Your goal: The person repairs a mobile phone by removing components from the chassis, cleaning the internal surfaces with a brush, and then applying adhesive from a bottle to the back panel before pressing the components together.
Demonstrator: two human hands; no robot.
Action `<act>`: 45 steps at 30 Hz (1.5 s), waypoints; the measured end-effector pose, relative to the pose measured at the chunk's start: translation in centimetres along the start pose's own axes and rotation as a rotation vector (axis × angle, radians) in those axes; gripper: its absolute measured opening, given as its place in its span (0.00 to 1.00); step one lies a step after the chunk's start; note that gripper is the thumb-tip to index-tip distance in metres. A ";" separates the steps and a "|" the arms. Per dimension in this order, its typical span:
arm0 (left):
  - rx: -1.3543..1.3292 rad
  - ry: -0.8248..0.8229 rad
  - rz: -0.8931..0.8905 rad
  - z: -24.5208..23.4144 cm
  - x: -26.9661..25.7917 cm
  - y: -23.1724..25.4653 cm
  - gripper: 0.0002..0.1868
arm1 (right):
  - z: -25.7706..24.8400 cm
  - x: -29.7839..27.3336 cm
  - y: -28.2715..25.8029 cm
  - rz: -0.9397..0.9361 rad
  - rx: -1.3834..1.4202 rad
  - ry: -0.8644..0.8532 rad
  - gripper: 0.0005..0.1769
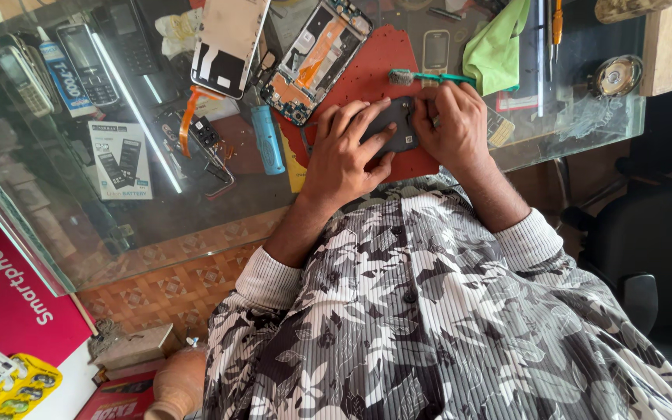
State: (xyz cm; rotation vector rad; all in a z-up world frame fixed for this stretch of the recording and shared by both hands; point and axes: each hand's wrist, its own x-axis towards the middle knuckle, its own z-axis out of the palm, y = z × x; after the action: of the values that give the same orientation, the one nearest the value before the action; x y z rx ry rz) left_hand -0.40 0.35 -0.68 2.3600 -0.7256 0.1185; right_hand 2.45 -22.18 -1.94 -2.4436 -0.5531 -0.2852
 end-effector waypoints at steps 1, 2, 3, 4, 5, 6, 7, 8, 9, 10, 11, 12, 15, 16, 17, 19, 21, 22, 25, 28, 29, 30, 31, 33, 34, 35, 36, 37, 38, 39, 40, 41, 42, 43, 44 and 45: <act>-0.003 -0.006 -0.003 0.1 -0.1 0.0 0.18 | 0.1 -0.1 -0.1 0.002 -0.014 0.018 0.08; -0.007 -0.011 -0.006 0.1 -0.3 0.0 0.18 | 0.1 -0.2 -0.1 0.004 -0.027 0.036 0.08; -0.010 -0.014 -0.007 0.2 -0.4 -0.2 0.18 | 0.1 -0.1 -0.1 0.014 -0.004 0.021 0.07; -0.009 -0.010 0.001 0.4 -0.4 -0.3 0.18 | 0.0 -0.1 0.0 0.023 0.020 0.005 0.07; -0.006 -0.004 0.008 0.5 -0.4 -0.4 0.18 | 0.0 -0.1 0.1 0.031 0.045 -0.010 0.07; -0.002 0.001 0.015 0.6 -0.4 -0.5 0.18 | 0.0 -0.2 0.1 0.038 0.014 -0.004 0.07; -0.003 -0.001 0.013 0.7 -0.5 -0.5 0.18 | 0.2 -0.2 0.0 0.044 -0.016 0.004 0.07; -0.004 -0.003 0.010 0.7 -0.5 -0.5 0.18 | 0.3 -0.3 0.0 0.049 -0.046 0.012 0.08; -0.007 -0.004 0.007 0.7 -0.6 -0.4 0.19 | 0.3 -0.3 0.1 0.064 0.009 0.032 0.07; -0.015 -0.009 0.002 0.7 -0.6 -0.4 0.19 | 0.3 -0.3 0.2 0.078 0.064 0.052 0.06; -0.024 -0.013 -0.006 0.7 -0.6 -0.4 0.19 | 0.3 -0.4 0.2 0.092 0.119 0.069 0.06; -0.032 -0.018 -0.013 0.6 -0.6 -0.4 0.20 | 0.2 -0.4 0.2 0.086 0.110 0.052 0.06; -0.014 -0.019 -0.010 0.5 -0.6 -0.4 0.24 | -0.5 -0.5 0.3 0.045 0.093 -0.011 0.07; -0.001 -0.015 0.000 0.4 -0.5 -0.4 0.24 | -0.8 -0.5 0.4 0.020 0.092 -0.040 0.07; 0.011 -0.012 0.008 0.4 -0.5 -0.4 0.25 | -1.1 -0.6 0.4 -0.005 0.092 -0.071 0.08; 0.019 -0.009 0.013 0.3 -0.4 -0.4 0.25 | -1.9 -1.0 0.4 0.022 0.127 -0.105 0.07; 0.008 -0.009 0.010 0.1 -0.3 -0.3 0.26 | -2.5 -1.8 0.0 0.014 0.132 -0.103 0.09; 0.008 -0.008 0.009 0.1 -0.2 -0.2 0.26 | -2.8 -2.4 -0.4 -0.008 0.120 -0.085 0.10; 0.005 -0.005 0.008 0.0 -0.1 -0.1 0.26 | -3.1 -3.2 -0.4 -0.018 0.127 -0.087 0.11; -0.003 -0.002 0.008 -0.1 0.0 -0.2 0.26 | -3.0 -3.9 -0.3 -0.016 0.124 -0.129 0.10; -0.004 -0.001 0.007 -0.1 0.0 -0.2 0.26 | -3.1 -4.1 -0.3 -0.018 0.116 -0.145 0.10; -0.006 0.000 0.006 -0.1 -0.1 -0.2 0.26 | -3.0 -4.1 -0.3 -0.017 0.110 -0.148 0.11; -0.007 -0.005 0.005 0.0 -0.1 -0.2 0.26 | -3.0 -4.1 -0.3 -0.014 0.103 -0.153 0.11; -0.005 -0.013 0.006 0.1 -0.1 -0.4 0.26 | -2.9 -4.2 -0.3 -0.011 0.094 -0.149 0.11; -0.003 -0.014 0.006 0.2 -0.2 -0.4 0.26 | -2.9 -4.2 -0.4 -0.011 0.093 -0.141 0.11; 0.000 -0.012 0.006 0.3 -0.2 -0.4 0.26 | -2.9 -4.0 -0.5 -0.013 0.092 -0.132 0.10; 0.003 -0.011 0.006 0.3 -0.2 -0.4 0.25 | -2.9 -3.9 -0.5 -0.004 0.085 -0.132 0.10; 0.005 -0.015 0.007 0.4 -0.2 -0.5 0.26 | -2.9 -3.8 -0.6 0.006 0.077 -0.133 0.10; 0.007 -0.018 0.008 0.4 -0.2 -0.6 0.26 | -2.9 -3.7 -0.6 0.015 0.070 -0.134 0.11; 0.007 -0.024 0.009 0.5 -0.3 -0.6 0.26 | -3.0 -3.7 -0.7 0.016 0.072 -0.142 0.10; 0.007 -0.023 0.010 0.5 -0.3 -0.5 0.26 | -3.2 -3.6 -0.8 0.016 0.074 -0.149 0.10; 0.010 -0.020 0.011 0.5 -0.3 -0.5 0.26 | -3.3 -3.5 -0.8 0.014 0.076 -0.155 0.10; 0.012 -0.018 0.013 0.4 -0.3 -0.6 0.26 | -3.4 -3.4 -0.9 0.008 0.085 -0.161 0.10; 0.009 -0.022 0.012 0.4 -0.3 -0.5 0.26 | -3.7 -3.3 -0.9 0.002 0.093 -0.168 0.10; 0.007 -0.025 0.010 0.3 -0.3 -0.5 0.26 | -3.8 -3.3 -0.9 -0.003 0.101 -0.175 0.10; 0.005 -0.027 0.010 0.2 -0.3 -0.5 0.26 | -3.8 -3.1 -0.9 0.009 0.099 -0.174 0.10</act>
State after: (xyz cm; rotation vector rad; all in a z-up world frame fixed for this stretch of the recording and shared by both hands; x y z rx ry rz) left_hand -0.43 0.66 -1.23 2.3675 -0.7509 0.0931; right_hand -0.98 -24.82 0.57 -2.3871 -0.6159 -0.0394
